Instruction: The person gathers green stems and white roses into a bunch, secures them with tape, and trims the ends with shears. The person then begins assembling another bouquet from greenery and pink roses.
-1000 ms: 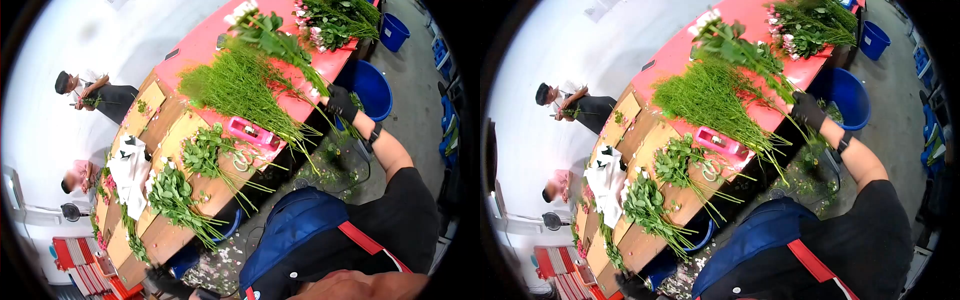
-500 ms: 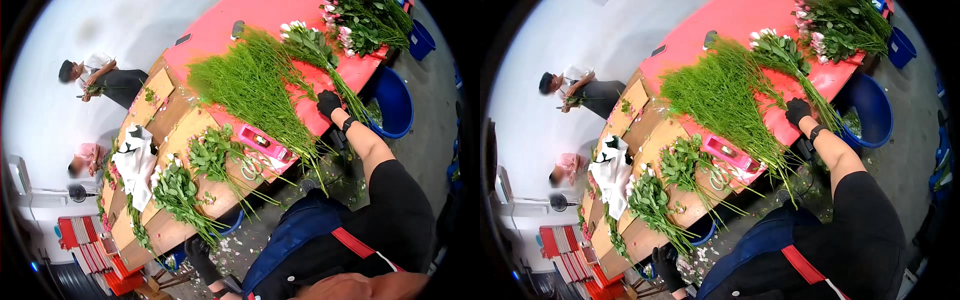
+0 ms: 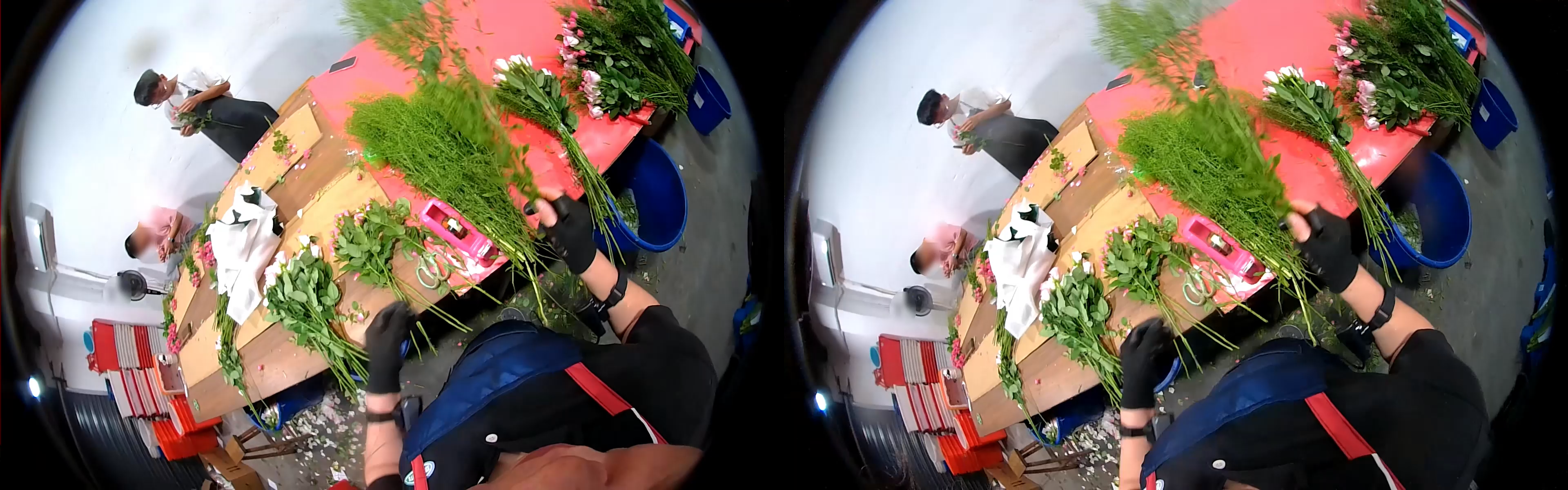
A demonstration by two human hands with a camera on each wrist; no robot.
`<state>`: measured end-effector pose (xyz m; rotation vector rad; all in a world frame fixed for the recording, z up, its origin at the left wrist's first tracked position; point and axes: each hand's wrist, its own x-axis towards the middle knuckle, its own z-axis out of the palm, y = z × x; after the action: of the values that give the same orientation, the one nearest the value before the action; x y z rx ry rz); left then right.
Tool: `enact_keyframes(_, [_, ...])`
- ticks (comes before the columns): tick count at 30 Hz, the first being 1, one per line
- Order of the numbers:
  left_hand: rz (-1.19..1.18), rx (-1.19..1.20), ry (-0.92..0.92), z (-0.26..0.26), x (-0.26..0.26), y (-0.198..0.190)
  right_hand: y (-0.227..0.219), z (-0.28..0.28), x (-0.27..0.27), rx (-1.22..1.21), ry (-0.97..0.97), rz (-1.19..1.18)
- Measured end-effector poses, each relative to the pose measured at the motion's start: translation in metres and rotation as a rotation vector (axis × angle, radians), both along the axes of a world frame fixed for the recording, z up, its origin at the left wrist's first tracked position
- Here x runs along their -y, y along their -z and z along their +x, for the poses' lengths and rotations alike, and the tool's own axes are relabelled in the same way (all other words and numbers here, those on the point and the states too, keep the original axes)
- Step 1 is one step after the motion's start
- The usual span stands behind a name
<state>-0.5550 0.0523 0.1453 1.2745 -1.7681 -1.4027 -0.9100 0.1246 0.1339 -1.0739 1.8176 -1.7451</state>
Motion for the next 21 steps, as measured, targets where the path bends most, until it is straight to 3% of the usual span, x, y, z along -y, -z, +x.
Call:
enact_keyframes(1, [0.022,-0.040,0.088,-0.020,0.006,-0.003,0.014,0.008,0.001,-0.349,0.039,-0.146])
enact_keyframes(3, [0.271,-0.250,0.072,-0.072,0.011,-0.035,0.005,0.037,-0.008,-0.343,-0.093,-0.083])
enact_keyframes(5, [0.310,-0.550,-0.008,-0.110,0.011,-0.049,0.004,0.063,-0.017,-0.234,-0.237,-0.059])
enact_keyframes(7, [0.538,-0.576,0.081,-0.109,0.037,-0.016,0.012,0.082,-0.020,0.007,-0.281,-0.052])
enact_keyframes(9, [-0.237,-0.320,0.257,-0.100,0.035,-0.004,0.009,0.088,-0.020,-0.020,-0.217,-0.026])
enact_keyframes(10, [-0.236,-0.316,0.241,-0.096,0.034,-0.001,0.008,0.083,-0.018,-0.074,-0.204,-0.091])
enact_keyframes(13, [0.263,-0.523,0.055,-0.088,0.031,0.012,-0.002,0.057,-0.016,-0.453,-0.041,-0.149])
enact_keyframes(15, [0.612,-0.814,-0.058,-0.080,0.032,0.025,0.001,0.041,-0.019,-0.531,-0.023,-0.101])
enact_keyframes(16, [0.667,-0.874,-0.027,-0.075,0.031,0.029,0.000,0.035,-0.020,-0.539,-0.021,-0.084])
enact_keyframes(19, [0.835,-0.901,-0.263,-0.078,0.018,0.031,0.002,0.017,-0.017,-0.462,0.027,-0.037])
enact_keyframes(21, [-0.110,-0.087,0.066,-0.063,0.021,0.051,-0.013,0.002,-0.021,-0.369,0.125,-0.010])
